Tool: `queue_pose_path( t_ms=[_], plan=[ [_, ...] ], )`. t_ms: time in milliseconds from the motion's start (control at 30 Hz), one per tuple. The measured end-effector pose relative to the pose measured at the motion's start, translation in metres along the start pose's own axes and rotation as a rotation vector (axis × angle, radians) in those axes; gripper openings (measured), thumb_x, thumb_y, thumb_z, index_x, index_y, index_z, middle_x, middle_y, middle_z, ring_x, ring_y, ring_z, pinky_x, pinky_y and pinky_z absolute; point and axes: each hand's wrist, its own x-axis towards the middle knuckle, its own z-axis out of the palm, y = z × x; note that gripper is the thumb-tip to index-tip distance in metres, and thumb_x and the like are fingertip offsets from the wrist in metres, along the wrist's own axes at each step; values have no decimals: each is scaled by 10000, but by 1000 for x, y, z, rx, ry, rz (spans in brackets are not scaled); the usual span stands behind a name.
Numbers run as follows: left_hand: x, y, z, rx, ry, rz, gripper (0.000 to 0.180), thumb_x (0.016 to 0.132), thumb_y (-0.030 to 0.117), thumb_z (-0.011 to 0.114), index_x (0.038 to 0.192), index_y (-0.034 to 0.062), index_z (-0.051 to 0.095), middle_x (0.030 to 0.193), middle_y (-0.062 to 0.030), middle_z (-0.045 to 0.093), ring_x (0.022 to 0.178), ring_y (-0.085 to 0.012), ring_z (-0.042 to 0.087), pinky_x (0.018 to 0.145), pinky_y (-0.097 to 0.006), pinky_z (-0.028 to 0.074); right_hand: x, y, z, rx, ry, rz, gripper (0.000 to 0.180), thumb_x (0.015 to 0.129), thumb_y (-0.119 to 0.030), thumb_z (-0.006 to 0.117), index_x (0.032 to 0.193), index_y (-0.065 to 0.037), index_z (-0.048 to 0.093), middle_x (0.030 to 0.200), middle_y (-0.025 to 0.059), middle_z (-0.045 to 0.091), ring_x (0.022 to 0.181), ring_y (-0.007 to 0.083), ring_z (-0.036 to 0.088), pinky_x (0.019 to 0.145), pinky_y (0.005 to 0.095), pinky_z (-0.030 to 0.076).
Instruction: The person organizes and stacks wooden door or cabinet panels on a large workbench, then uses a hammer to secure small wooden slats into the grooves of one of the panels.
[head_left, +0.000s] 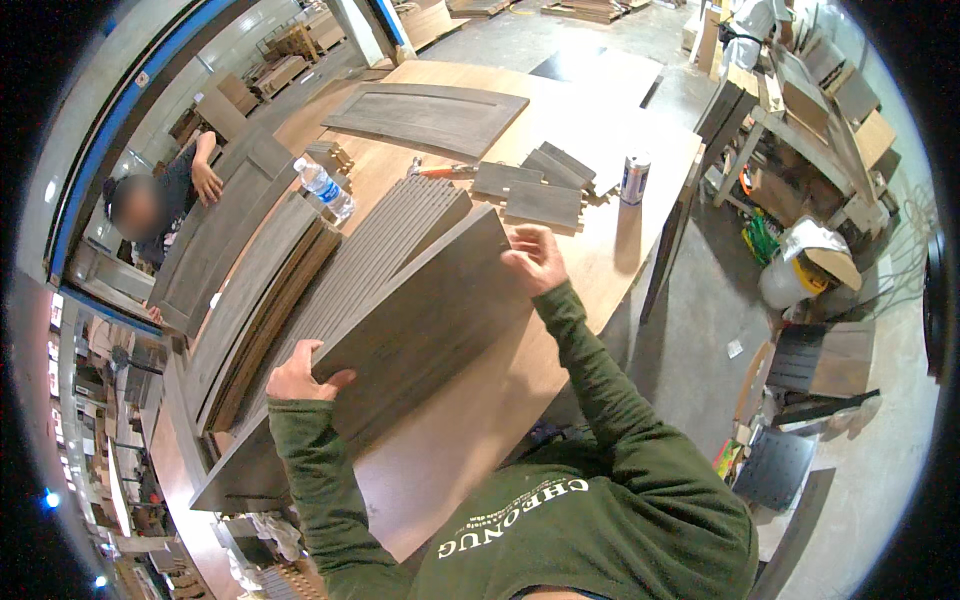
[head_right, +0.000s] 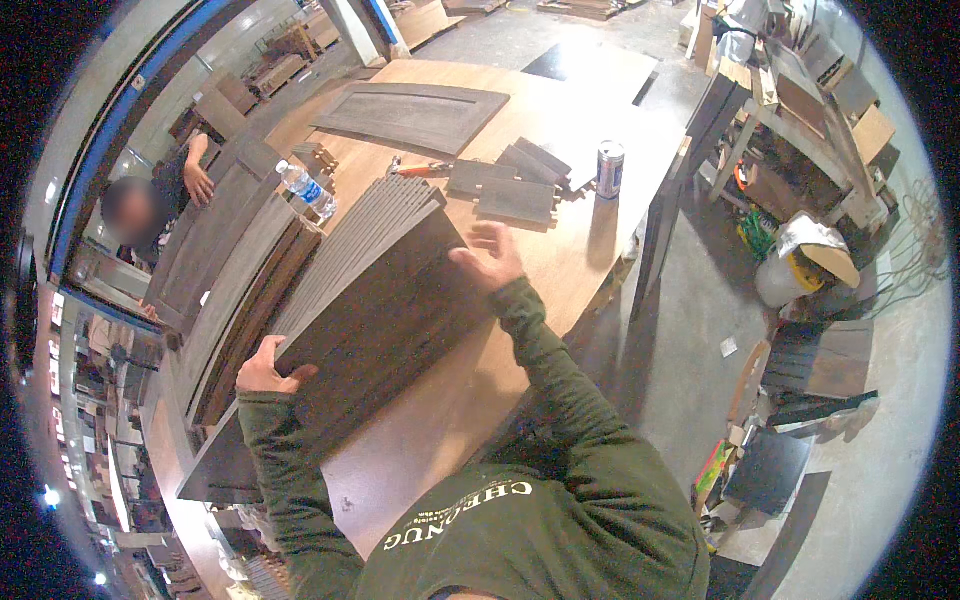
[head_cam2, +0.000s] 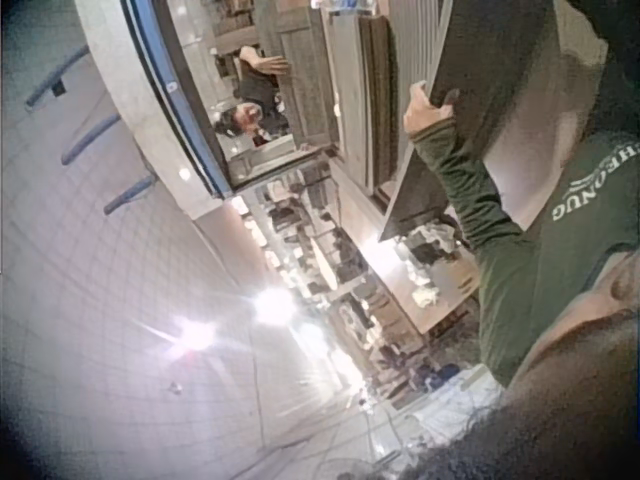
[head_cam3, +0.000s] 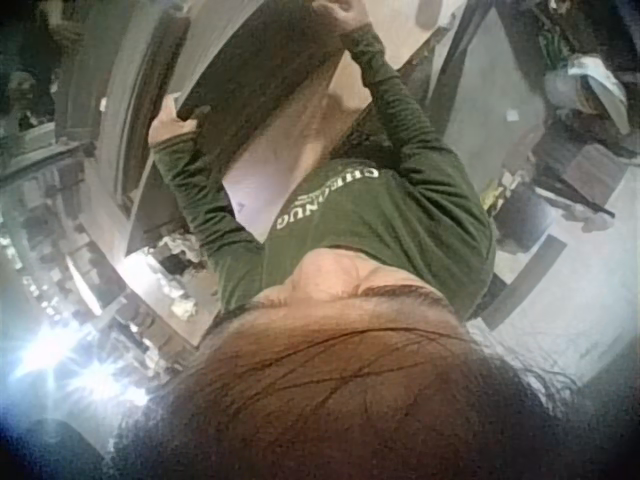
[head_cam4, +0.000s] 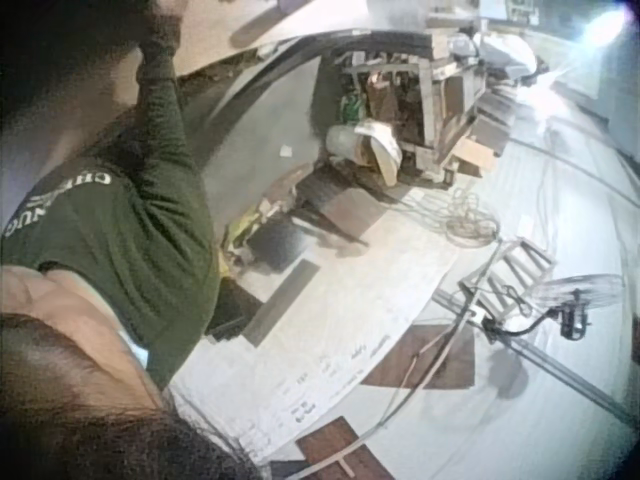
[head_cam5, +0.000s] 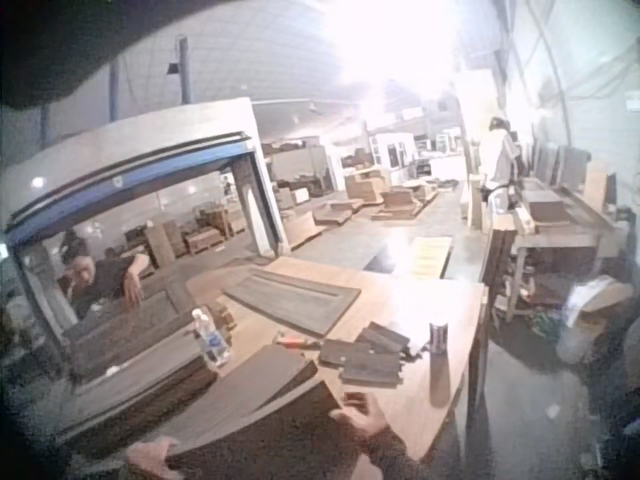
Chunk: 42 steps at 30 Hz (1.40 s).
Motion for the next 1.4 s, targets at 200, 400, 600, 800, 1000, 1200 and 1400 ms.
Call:
queue_pose_path(
  t_ms=[200, 400, 600, 800, 1000, 1200, 1400],
  plan=[
    [-14, -16, -1, -13, 52, 39, 623, 513, 525, 744, 936, 111, 549, 729, -112, 623, 647, -317, 602, 550, -384, 464, -7, 22, 30, -242, -217, 107, 441, 686, -155, 728, 1020, -25, 471, 933, 54, 571, 831, 142, 536, 751, 288, 457],
    [-20, 7, -11, -35, 118, 169, 431, 627, 353, 727, 884, 80, 512, 698, -119, 589, 695, -307, 591, 593, -386, 444, -35, 102, -33, 31, -229, 195, 543, 694, -218, 734, 1131, -29, 474, 994, 100, 549, 775, 169, 546, 575, 284, 473],
    [-14, -24, -86, -17, -83, 15, 572, 628, 564, 648, 957, 112, 529, 673, -98, 614, 658, -284, 623, 610, -373, 478, 18, 61, -35, 233, -90, -13, 433, 821, -156, 603, 1195, -16, 433, 1104, 94, 507, 914, 210, 506, 812, 332, 428],
    [-10, -3, 0, 28, -95, -33, 427, 616, 366, 728, 886, 106, 523, 633, -68, 611, 638, -228, 626, 646, -367, 460, -14, -74, 32, -296, 70, -454, 487, 875, -325, 515, 1214, 14, 429, 1172, 196, 481, 1058, 253, 505, 854, 366, 451],
    [-25, -7, 11, -42, 226, 11, 522, 561, 318, 748, 988, 113, 527, 936, -84, 581, 906, -241, 563, 799, -406, 397, -58, -124, 162, -892, -579, -926, 422, 784, -390, 603, 1085, -94, 586, 1101, 111, 570, 1078, 252, 494, 947, 406, 325],
    [-173, -71, 1, -285, 670, -229, 619, 495, 221, 740, 1074, 136, 538, 1153, -127, 480, 1105, -330, 437, 911, -493, 327, -67, -121, 180, -1279, -591, -720, 631, 557, -660, 650, 855, -105, 615, 820, 45, 588, 831, 224, 541, 856, 368, 333],
    [-380, -271, 108, 285, -136, -934, 567, 814, 456, 460, 1311, 204, 358, 1449, -45, 164, 1326, -283, 140, 997, -639, 60, -119, -143, 274, -1461, -1129, -485, 699, 567, -650, 653, 941, -66, 564, 879, 124, 615, 858, 324, 589, 753, 409, 461]
  ],
)
